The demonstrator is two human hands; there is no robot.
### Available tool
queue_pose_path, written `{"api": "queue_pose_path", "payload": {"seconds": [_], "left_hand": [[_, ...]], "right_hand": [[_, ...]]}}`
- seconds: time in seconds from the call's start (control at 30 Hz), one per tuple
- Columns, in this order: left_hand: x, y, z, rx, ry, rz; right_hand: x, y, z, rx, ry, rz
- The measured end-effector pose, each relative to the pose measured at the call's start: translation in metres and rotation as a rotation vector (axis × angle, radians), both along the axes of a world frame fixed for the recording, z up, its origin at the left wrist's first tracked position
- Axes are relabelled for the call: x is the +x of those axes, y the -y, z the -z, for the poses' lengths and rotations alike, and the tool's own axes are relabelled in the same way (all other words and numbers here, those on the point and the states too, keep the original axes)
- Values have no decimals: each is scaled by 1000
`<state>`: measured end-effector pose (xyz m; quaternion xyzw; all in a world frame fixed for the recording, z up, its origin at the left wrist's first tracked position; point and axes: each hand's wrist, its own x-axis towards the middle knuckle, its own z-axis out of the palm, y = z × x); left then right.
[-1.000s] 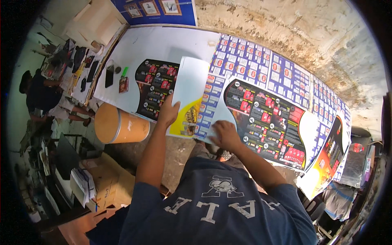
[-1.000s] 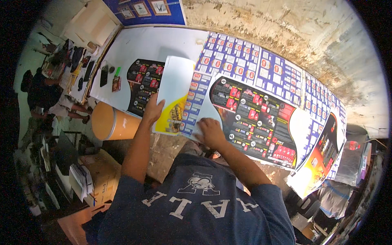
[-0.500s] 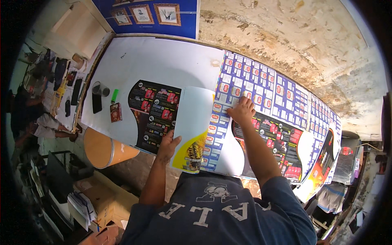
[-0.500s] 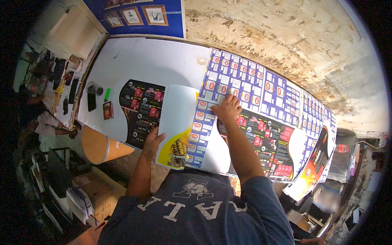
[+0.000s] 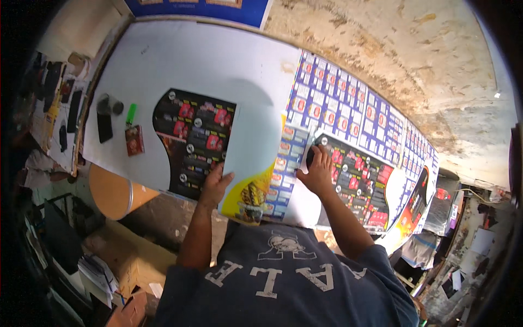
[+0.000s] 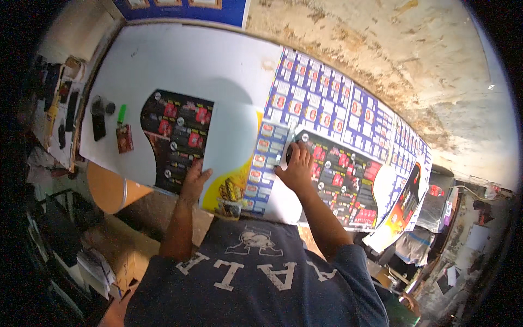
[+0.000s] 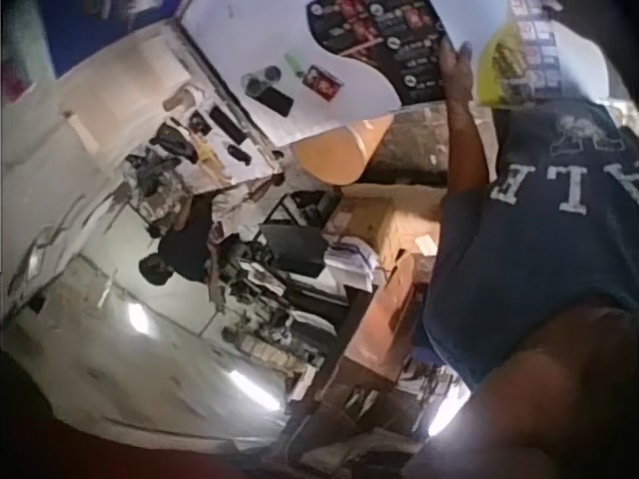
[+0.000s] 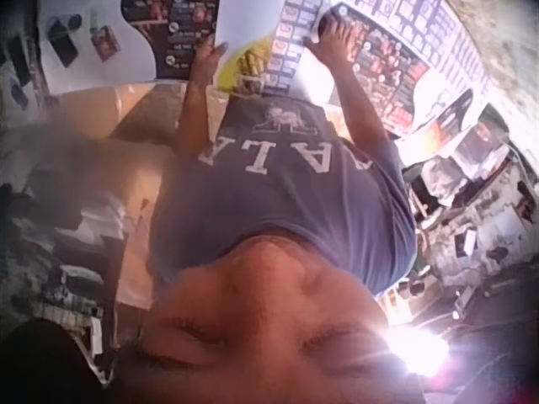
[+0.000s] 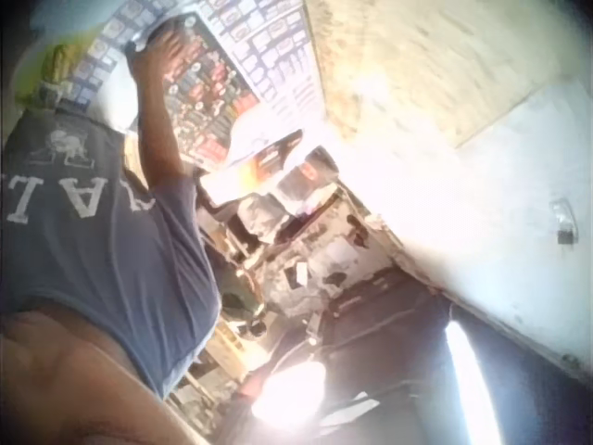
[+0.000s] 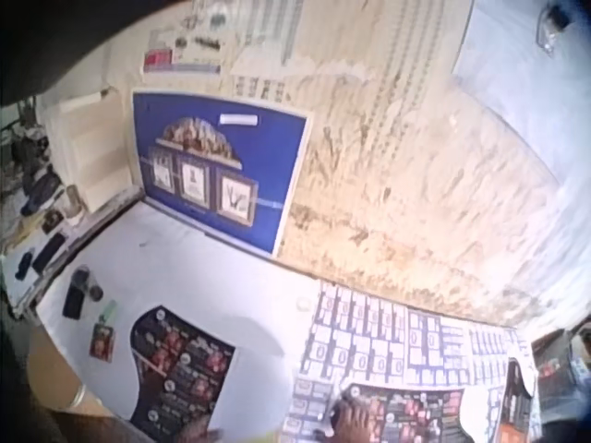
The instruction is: The person picks up large printed paper sheets from a workbench, turns them over, and sorts them by hand into separate piles and into a large bag.
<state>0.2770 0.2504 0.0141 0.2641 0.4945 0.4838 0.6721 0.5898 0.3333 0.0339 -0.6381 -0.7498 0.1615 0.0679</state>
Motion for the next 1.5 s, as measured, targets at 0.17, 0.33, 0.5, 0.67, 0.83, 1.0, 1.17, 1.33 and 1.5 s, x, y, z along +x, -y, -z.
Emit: {"api": "queue_pose_path", "payload": {"seconds": [0.17,0.33,0.5,0.67,0.83,1.0,1.17,1.33,1.5], "left_hand": [[3,4,-2,-33,-26,-24],[-2,5,6,-14,-54,-45],[5,-9,5,-93,-65,24],[8,-11,-8,-150,-250,136],[-16,-23,5,-206,-188,290],[-8,-34,4,-308,-154,368],[-18,-30,9,-232,-136,445],[-24,-31,8,-267,-53,491],[-34,-42,19,-236,4,566]], "right_hand": [[55,138,-12,-10,-137,69],[123,272,42,-831,-872,737],[89,262,110,-313,-1445,705],[50,251,142,-632,-1853,776],[26,251,136,-386,-1850,519],[-12,257,160,-418,-2136,655],[-57,269,128,-234,-2280,852],[-87,268,108,-25,-2170,1100],[-114,257,95,71,-2230,1283]]}}
